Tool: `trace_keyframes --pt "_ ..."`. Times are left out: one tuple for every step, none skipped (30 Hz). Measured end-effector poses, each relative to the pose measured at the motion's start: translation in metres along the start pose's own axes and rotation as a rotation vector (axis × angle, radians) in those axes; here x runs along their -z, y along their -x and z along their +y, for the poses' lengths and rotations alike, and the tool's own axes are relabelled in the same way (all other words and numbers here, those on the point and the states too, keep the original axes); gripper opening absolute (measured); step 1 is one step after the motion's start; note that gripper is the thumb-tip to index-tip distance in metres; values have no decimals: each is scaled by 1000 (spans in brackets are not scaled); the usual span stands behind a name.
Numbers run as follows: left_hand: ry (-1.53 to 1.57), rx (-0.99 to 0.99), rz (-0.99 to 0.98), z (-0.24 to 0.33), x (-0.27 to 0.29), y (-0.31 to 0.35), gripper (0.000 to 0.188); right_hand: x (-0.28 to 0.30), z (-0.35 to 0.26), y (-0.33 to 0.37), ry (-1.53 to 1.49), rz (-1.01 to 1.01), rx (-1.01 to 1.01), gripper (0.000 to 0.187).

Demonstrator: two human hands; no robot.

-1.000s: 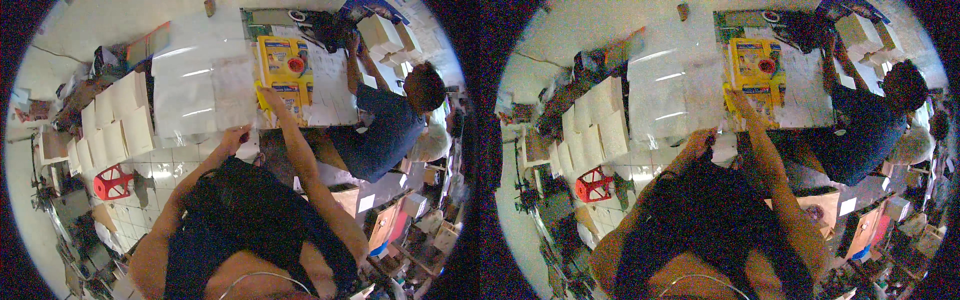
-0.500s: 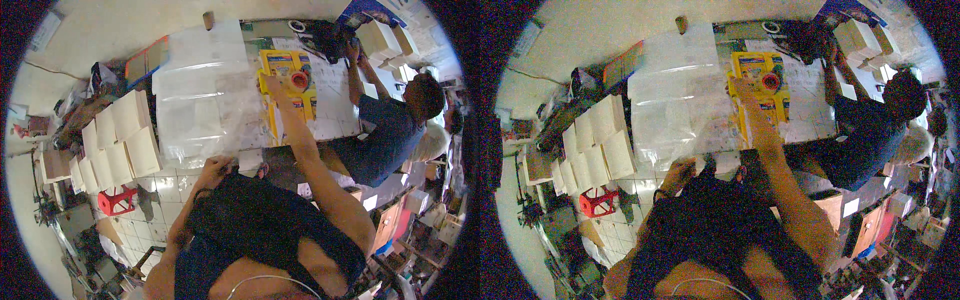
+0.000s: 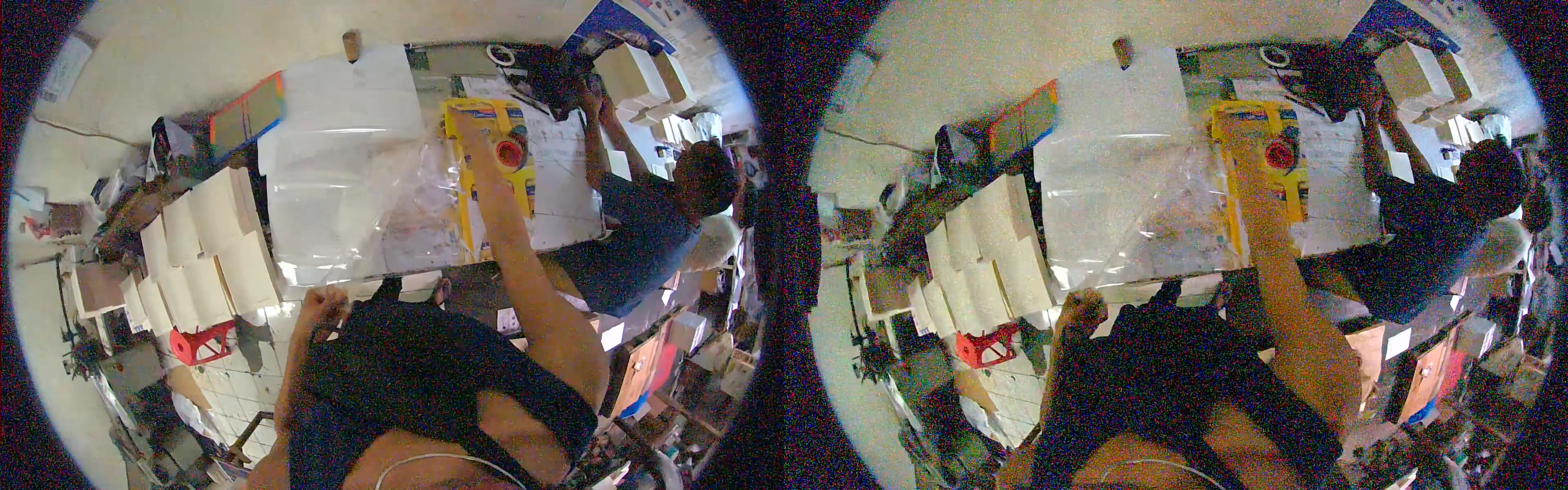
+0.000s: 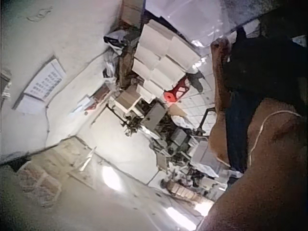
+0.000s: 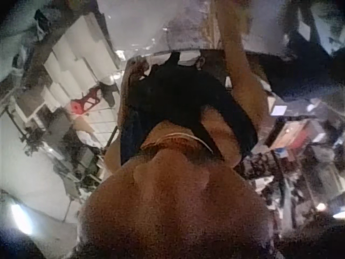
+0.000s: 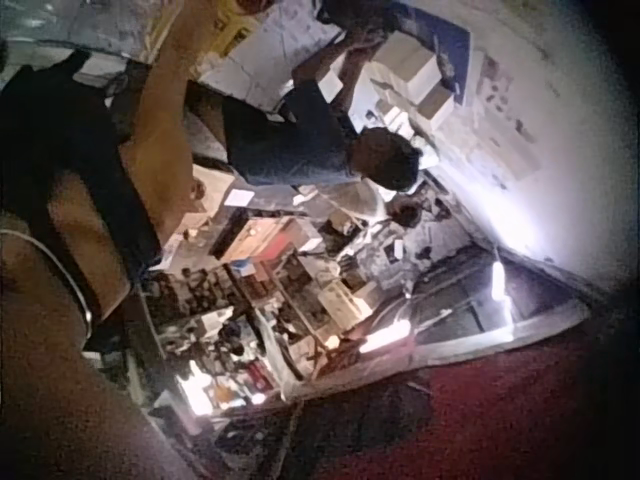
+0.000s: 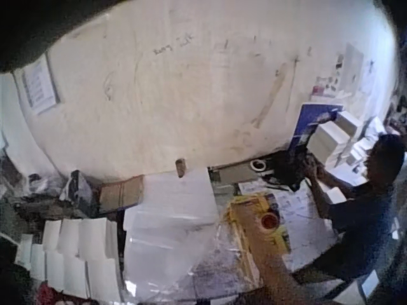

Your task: The person picks up a plastic bag and uses a handheld heat sealer to seal the opening of the bag containing paper items.

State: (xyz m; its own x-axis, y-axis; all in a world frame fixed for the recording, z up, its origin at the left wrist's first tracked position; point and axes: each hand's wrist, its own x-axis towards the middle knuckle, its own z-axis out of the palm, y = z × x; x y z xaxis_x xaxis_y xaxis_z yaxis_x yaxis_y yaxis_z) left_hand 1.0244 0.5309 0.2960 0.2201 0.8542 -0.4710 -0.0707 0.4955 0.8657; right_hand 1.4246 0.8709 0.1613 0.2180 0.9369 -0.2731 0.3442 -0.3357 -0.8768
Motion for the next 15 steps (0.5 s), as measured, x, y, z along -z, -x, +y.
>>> trace_keyframes --pt "-7 1 -2 2 5 1 22 2 -2 -9 26 20 8 34" --pt "98 -22 19 4 9 3 24 3 -5 -17 51 42 16 34" --pt "203 -45 39 5 13 5 27 5 -7 -25 73 64 24 34" --pt "396 -177 116 0 11 7 30 6 -8 -33 100 86 30 34" --pt "390 -175 111 3 19 6 30 7 -10 -41 129 110 37 33" --pt "258 -82 97 8 30 6 29 8 -12 -48 154 131 42 33" --pt "126 13 82 17 37 5 28 10 -12 -54 178 151 44 33" --pt "130 25 71 28 41 7 26 12 -14 -61 207 172 47 33" --pt "125 27 67 35 43 6 26 14 -15 -68 229 190 51 33" --pt "325 81 106 41 45 5 23 16 -17 -75 255 207 52 33" --pt "525 136 145 44 49 5 21 17 -19 -82 280 224 55 33" --pt "83 -13 59 32 68 4 17 19 -19 -88 304 241 55 33" --pt "84 -15 71 25 81 6 17 16 -22 -96 328 244 61 33" --pt "129 -37 70 21 90 6 17 18 -23 -102 351 256 66 33" --pt "175 -58 70 17 98 7 17 16 -24 -107 370 267 71 33"
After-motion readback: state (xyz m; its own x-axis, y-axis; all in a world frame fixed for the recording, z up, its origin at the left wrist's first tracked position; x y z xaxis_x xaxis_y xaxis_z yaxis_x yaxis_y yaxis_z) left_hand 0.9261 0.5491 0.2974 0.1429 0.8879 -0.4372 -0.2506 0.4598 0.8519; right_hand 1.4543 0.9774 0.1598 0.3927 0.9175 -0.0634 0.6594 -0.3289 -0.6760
